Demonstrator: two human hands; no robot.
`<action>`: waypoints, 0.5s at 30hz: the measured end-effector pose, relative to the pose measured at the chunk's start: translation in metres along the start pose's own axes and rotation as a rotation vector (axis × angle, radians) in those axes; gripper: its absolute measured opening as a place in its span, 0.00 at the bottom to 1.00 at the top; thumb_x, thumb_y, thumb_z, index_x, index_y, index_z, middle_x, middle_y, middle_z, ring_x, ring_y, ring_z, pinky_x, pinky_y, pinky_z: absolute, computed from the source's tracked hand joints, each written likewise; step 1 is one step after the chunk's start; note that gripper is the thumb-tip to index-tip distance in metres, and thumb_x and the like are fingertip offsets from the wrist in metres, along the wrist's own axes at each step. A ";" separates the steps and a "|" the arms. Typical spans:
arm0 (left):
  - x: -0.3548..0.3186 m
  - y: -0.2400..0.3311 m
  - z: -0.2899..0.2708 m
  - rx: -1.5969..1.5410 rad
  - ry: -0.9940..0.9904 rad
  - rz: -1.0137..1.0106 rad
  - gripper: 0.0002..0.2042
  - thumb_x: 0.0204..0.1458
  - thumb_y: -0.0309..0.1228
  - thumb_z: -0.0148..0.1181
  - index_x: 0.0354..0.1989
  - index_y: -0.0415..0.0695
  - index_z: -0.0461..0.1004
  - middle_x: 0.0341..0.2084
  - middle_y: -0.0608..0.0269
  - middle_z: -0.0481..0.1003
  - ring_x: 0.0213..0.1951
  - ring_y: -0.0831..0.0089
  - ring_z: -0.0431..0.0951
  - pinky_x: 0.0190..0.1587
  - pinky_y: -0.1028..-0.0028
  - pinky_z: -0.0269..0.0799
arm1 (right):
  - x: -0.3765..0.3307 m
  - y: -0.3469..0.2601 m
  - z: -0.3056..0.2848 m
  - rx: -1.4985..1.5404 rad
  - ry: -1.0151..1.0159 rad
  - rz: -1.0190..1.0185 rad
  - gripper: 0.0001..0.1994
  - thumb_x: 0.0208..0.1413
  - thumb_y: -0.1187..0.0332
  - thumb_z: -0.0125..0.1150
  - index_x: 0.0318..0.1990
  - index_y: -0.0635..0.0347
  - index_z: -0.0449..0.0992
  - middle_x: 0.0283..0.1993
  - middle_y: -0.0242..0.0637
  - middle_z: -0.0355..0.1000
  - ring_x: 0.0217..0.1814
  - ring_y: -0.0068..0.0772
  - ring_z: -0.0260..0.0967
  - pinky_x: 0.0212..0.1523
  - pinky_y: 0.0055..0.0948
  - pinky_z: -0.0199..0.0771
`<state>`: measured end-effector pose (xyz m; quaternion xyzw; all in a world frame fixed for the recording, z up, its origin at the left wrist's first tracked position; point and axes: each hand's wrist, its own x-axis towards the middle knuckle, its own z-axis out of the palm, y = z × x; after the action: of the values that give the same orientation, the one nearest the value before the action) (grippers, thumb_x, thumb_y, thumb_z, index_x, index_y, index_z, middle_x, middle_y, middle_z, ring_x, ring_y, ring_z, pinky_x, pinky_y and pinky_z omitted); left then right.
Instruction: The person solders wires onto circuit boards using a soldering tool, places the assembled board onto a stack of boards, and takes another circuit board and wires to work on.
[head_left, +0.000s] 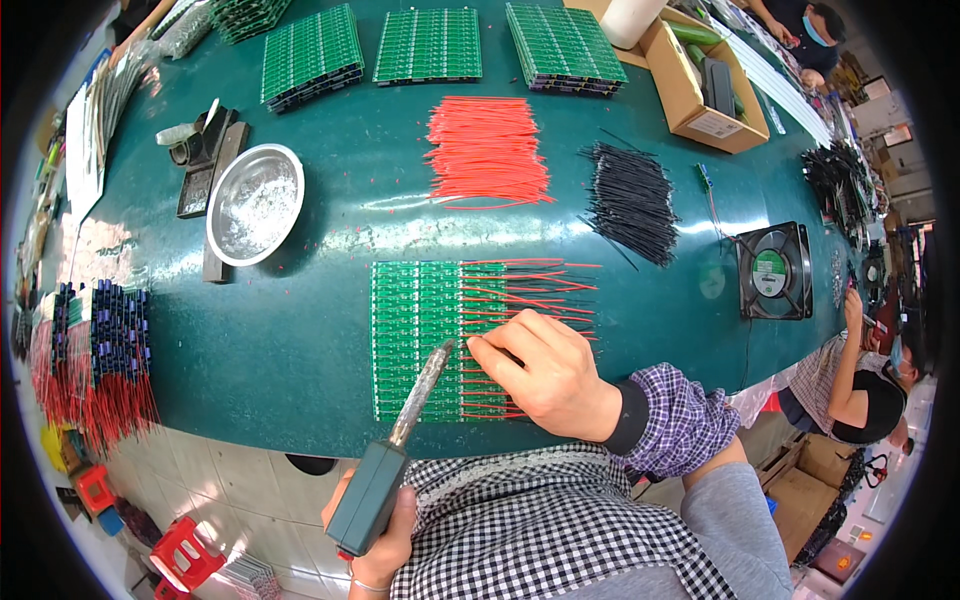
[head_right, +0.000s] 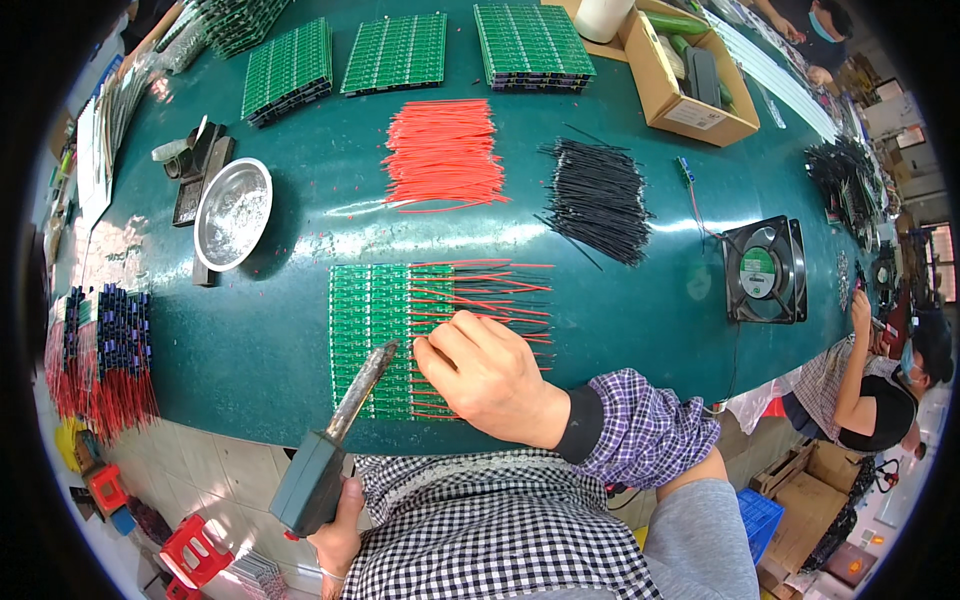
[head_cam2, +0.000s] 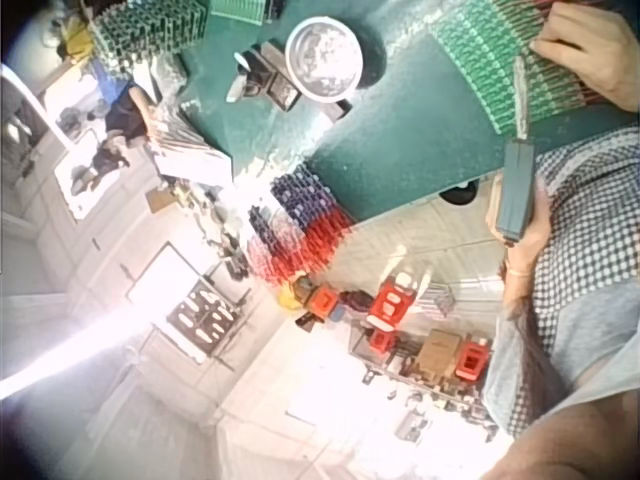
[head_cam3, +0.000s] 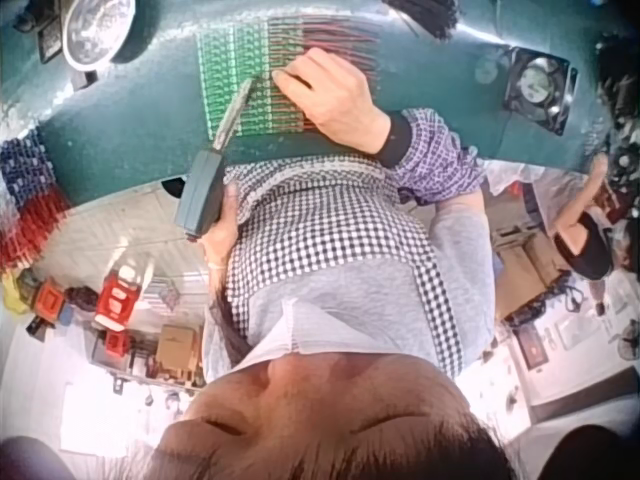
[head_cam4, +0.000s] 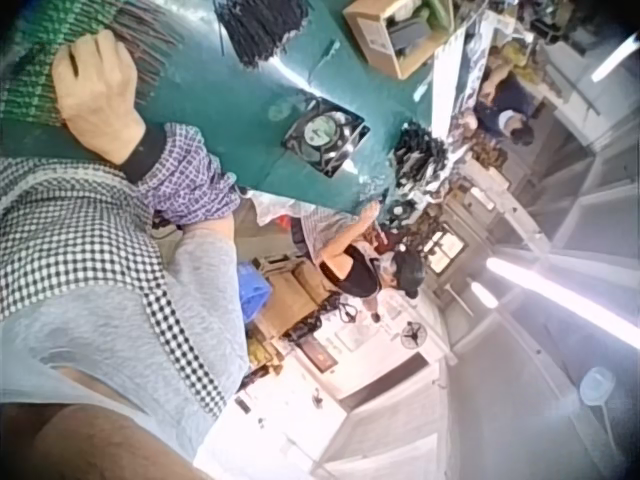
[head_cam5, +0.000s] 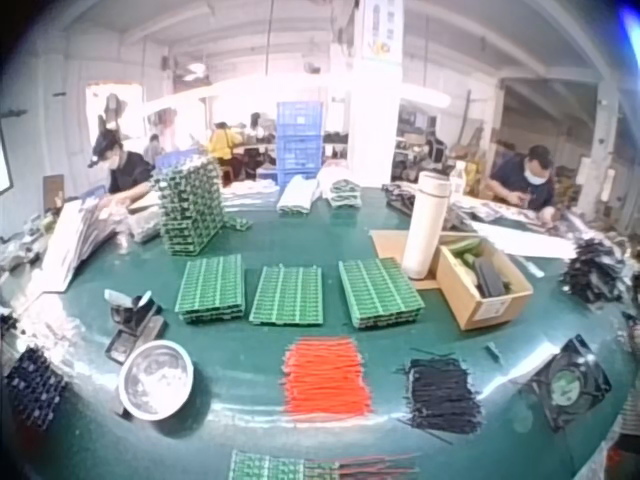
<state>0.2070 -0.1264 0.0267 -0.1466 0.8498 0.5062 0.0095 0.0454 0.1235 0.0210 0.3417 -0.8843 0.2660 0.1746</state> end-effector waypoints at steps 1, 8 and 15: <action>-0.003 -0.002 -0.002 -0.018 -0.011 -0.102 0.12 0.43 0.25 0.70 0.37 0.35 0.79 0.30 0.51 0.77 0.28 0.59 0.78 0.32 0.67 0.74 | 0.000 0.000 0.000 -0.002 0.000 -0.001 0.15 0.42 0.75 0.65 0.41 0.66 0.81 0.35 0.35 0.74 0.33 0.32 0.72 0.30 0.27 0.74; -0.006 -0.001 -0.001 -0.066 0.033 -0.117 0.14 0.45 0.27 0.70 0.39 0.34 0.79 0.32 0.50 0.77 0.30 0.60 0.78 0.34 0.67 0.74 | -0.001 -0.001 0.001 -0.013 0.013 -0.001 0.15 0.41 0.75 0.65 0.40 0.66 0.81 0.35 0.35 0.74 0.33 0.32 0.72 0.30 0.28 0.74; -0.007 0.003 0.000 -0.074 0.061 -0.096 0.14 0.45 0.27 0.70 0.40 0.34 0.79 0.32 0.51 0.78 0.30 0.58 0.78 0.33 0.66 0.74 | -0.003 -0.003 -0.001 0.011 0.062 -0.015 0.15 0.41 0.74 0.65 0.41 0.65 0.82 0.36 0.35 0.75 0.34 0.33 0.73 0.31 0.29 0.73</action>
<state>0.2125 -0.1234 0.0305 -0.2027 0.8224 0.5316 0.0022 0.0497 0.1234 0.0215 0.3410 -0.8743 0.2802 0.2019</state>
